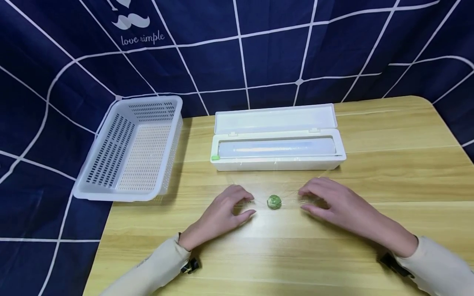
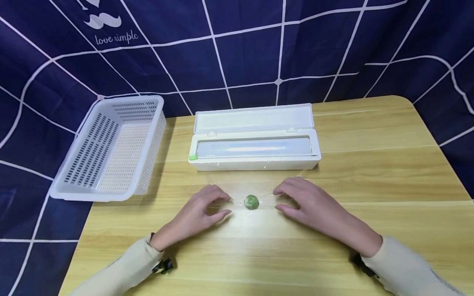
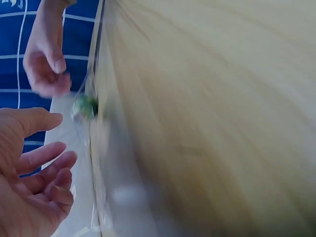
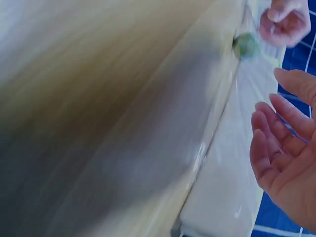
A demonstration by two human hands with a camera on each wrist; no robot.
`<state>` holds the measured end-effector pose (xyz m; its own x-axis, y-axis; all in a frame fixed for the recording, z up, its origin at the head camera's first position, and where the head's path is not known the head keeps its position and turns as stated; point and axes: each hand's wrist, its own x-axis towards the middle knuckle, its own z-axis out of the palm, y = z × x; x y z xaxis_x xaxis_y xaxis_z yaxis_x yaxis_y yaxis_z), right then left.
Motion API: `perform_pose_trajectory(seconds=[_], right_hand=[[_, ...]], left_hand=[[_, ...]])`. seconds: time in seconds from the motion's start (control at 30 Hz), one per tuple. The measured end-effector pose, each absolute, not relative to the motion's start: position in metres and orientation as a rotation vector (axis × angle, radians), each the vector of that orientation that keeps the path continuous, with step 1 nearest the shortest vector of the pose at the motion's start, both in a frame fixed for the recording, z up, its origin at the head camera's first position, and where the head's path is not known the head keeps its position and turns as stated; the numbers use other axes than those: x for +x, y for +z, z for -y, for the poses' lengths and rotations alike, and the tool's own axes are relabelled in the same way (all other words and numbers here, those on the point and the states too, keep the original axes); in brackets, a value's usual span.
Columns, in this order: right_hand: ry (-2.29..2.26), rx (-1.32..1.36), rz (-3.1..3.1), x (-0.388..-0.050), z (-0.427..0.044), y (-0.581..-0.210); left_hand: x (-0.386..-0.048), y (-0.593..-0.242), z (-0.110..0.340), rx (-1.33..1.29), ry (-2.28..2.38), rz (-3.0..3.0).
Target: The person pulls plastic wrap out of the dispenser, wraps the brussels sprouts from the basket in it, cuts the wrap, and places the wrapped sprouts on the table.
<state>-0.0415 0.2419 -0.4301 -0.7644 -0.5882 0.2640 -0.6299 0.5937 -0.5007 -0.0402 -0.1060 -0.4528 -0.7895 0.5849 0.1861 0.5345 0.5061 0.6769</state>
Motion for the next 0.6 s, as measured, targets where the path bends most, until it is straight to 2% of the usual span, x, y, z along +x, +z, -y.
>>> perform_pose_trajectory(seconds=[0.2,0.6], right_hand=[[1.0,1.06,2.673,-0.04,-0.22,-0.442],[1.07,0.896,2.802,-0.035,-0.192,-0.45]], left_hand=[[-0.044,-0.458,0.084,1.04,1.175,-2.679],[-0.044,-0.461,0.066,1.003,1.215,-2.644]])
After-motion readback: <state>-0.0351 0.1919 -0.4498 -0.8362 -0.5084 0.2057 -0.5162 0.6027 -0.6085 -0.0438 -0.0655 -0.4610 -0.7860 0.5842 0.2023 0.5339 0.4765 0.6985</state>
